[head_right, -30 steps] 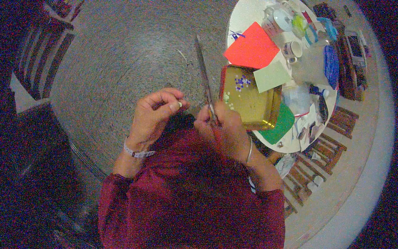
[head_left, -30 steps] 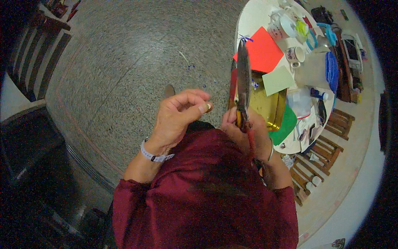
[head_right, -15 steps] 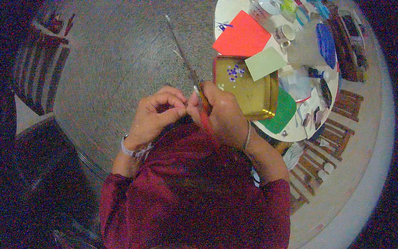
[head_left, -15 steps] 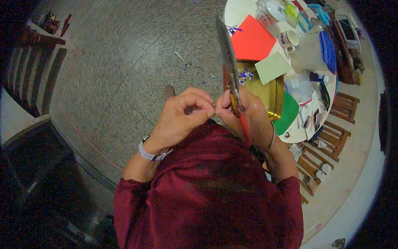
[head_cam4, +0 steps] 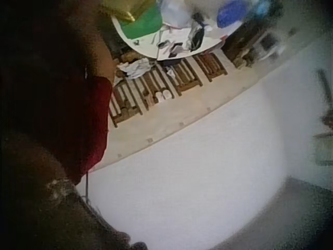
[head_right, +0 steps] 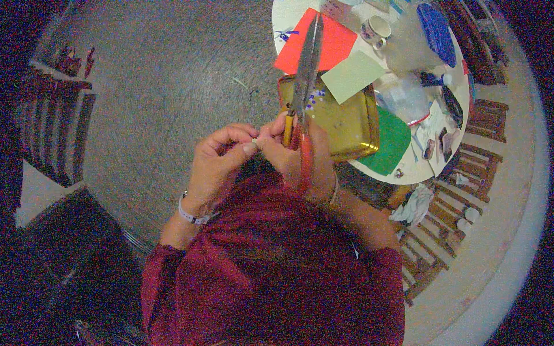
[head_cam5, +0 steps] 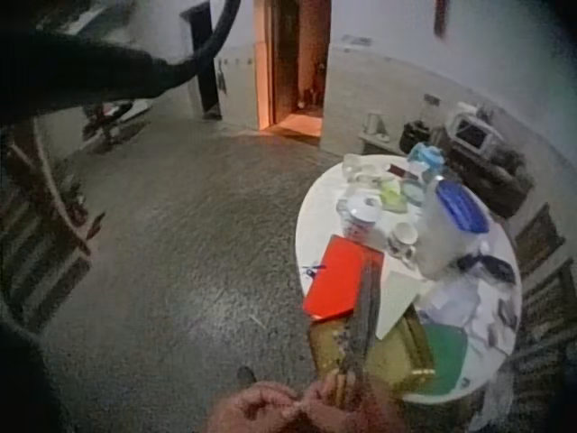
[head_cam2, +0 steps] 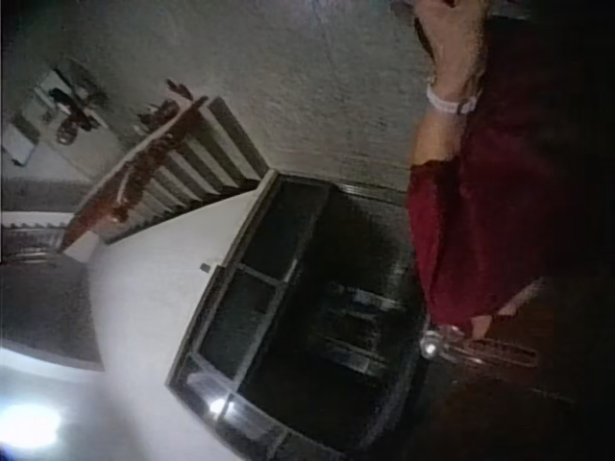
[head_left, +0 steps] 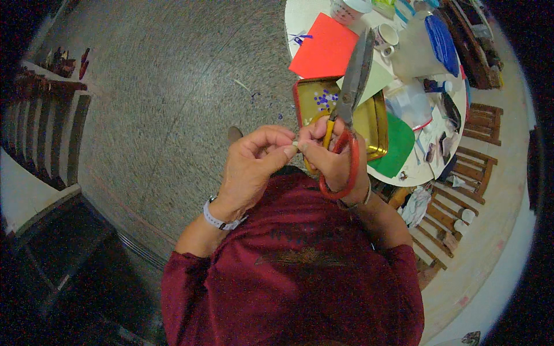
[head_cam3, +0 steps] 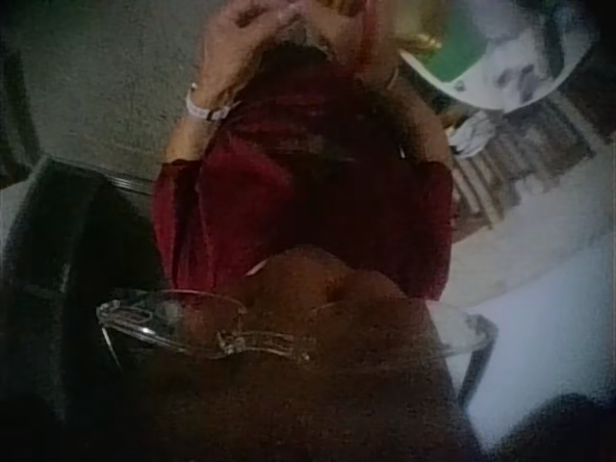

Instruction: The person uses scissors to cut small pieces from a white paper strip and places them into a gold tray. They then fold a larger sheet of light green paper and cut it into strips using the scissors.

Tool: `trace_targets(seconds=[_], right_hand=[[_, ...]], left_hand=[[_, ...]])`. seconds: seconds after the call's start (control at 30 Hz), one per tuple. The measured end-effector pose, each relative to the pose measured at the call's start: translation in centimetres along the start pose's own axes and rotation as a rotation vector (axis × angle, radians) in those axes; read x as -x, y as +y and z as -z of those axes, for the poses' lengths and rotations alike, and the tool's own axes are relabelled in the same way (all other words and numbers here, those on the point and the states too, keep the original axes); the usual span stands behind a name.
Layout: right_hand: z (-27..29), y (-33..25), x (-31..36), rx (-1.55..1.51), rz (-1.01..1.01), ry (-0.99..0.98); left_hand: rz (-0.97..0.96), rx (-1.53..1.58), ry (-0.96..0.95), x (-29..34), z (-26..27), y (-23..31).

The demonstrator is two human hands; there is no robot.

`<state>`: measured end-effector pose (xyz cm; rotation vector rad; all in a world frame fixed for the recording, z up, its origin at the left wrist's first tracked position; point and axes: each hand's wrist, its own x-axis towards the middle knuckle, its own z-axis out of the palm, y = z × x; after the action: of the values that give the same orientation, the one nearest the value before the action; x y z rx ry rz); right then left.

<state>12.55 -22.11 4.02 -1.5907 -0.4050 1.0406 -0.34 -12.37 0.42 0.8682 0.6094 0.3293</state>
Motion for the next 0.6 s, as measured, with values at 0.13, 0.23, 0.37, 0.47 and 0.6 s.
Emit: trace_targets(seconds=[0.13,0.23,0.37,0.47,0.6], right_hand=[[0.5,0.7,0.1,0.004,0.052,0.026],[1.1,0.8,0.1,0.047,0.054,-0.02],[1.8,0.7,0.0,0.171,0.17,-0.047],[2.3,0.3,-0.2,0.232,0.287,-0.099],[2.6,0.1,0.0,0.34,0.319,-0.128]], left_hand=[[0.018,-0.012,0.012,-0.2,-0.4,-0.1],[-0.004,-0.049,-0.035,-0.5,-0.1,-0.2],[0.014,-0.219,-0.088,-0.8,0.1,1.2],[0.0,-0.225,-0.122,-0.8,0.1,1.5],[-0.006,-0.291,-0.157,-0.8,0.2,1.4]])
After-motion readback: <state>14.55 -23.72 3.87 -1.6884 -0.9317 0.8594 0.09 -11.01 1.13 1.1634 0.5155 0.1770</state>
